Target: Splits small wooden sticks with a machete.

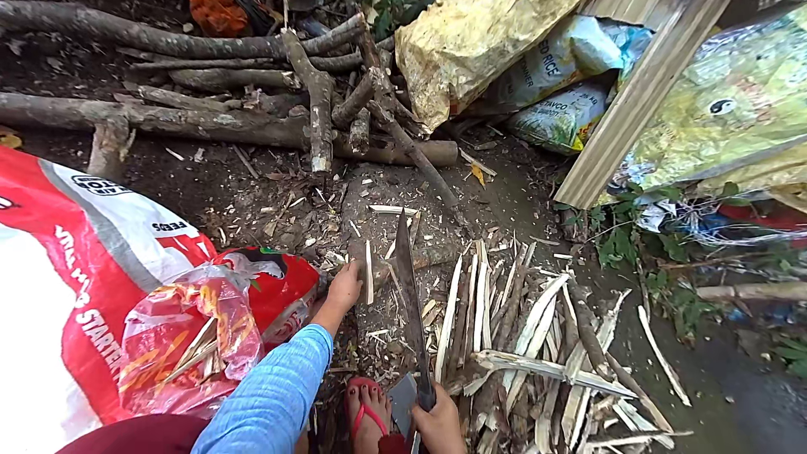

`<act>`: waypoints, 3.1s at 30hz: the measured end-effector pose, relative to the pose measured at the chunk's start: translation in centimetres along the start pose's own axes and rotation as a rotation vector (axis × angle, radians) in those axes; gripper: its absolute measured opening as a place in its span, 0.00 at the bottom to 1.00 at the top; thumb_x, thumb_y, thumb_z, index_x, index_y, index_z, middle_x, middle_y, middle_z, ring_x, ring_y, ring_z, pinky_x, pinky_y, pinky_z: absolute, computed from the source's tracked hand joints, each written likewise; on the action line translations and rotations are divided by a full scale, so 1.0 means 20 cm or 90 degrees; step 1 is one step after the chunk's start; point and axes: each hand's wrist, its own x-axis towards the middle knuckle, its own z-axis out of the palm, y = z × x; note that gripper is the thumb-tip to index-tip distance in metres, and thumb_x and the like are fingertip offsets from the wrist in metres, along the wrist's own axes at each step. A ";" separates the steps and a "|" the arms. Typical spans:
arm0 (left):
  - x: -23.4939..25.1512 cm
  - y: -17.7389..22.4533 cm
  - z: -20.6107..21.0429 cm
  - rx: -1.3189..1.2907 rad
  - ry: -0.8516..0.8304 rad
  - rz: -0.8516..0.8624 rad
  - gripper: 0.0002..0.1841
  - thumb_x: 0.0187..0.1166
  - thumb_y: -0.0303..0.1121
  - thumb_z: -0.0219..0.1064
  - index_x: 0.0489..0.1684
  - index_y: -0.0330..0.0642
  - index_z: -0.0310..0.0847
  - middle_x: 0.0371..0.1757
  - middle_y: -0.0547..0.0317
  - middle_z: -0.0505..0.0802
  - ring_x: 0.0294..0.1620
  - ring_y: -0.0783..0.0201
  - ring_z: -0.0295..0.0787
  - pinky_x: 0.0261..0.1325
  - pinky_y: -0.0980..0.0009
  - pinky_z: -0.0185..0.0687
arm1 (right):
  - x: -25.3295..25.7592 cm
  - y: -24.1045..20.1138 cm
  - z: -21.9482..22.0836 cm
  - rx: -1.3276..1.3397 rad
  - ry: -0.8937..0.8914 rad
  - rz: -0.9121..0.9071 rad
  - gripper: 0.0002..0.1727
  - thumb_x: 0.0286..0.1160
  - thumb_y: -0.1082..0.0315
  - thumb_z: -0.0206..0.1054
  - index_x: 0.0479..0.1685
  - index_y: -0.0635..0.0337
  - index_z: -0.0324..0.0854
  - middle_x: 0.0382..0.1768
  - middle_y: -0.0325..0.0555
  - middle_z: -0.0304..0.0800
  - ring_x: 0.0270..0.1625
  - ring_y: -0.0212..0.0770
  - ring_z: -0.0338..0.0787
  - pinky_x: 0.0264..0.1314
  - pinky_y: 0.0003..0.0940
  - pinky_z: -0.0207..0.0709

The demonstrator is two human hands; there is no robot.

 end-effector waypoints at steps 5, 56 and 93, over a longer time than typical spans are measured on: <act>-0.06 -0.03 0.04 0.215 0.008 0.257 0.26 0.80 0.16 0.55 0.77 0.41 0.80 0.82 0.34 0.77 0.87 0.32 0.65 0.88 0.37 0.55 | 0.00 0.07 -0.01 0.000 -0.006 0.024 0.25 0.56 0.73 0.77 0.57 0.74 0.83 0.32 0.58 0.89 0.33 0.50 0.89 0.43 0.52 0.83; -0.04 0.29 -0.15 0.019 0.041 0.230 0.18 0.91 0.31 0.56 0.69 0.26 0.81 0.66 0.32 0.90 0.71 0.40 0.87 0.80 0.49 0.73 | 0.06 -0.28 -0.06 -0.143 0.027 -0.056 0.25 0.59 0.71 0.75 0.58 0.75 0.83 0.34 0.62 0.89 0.39 0.58 0.90 0.47 0.59 0.80; -0.08 0.37 -0.17 0.077 0.015 0.275 0.18 0.92 0.31 0.55 0.66 0.24 0.81 0.64 0.30 0.90 0.67 0.36 0.88 0.75 0.45 0.77 | 0.05 -0.31 -0.08 -0.128 0.040 -0.030 0.27 0.62 0.72 0.75 0.64 0.76 0.80 0.38 0.65 0.91 0.43 0.59 0.92 0.52 0.58 0.82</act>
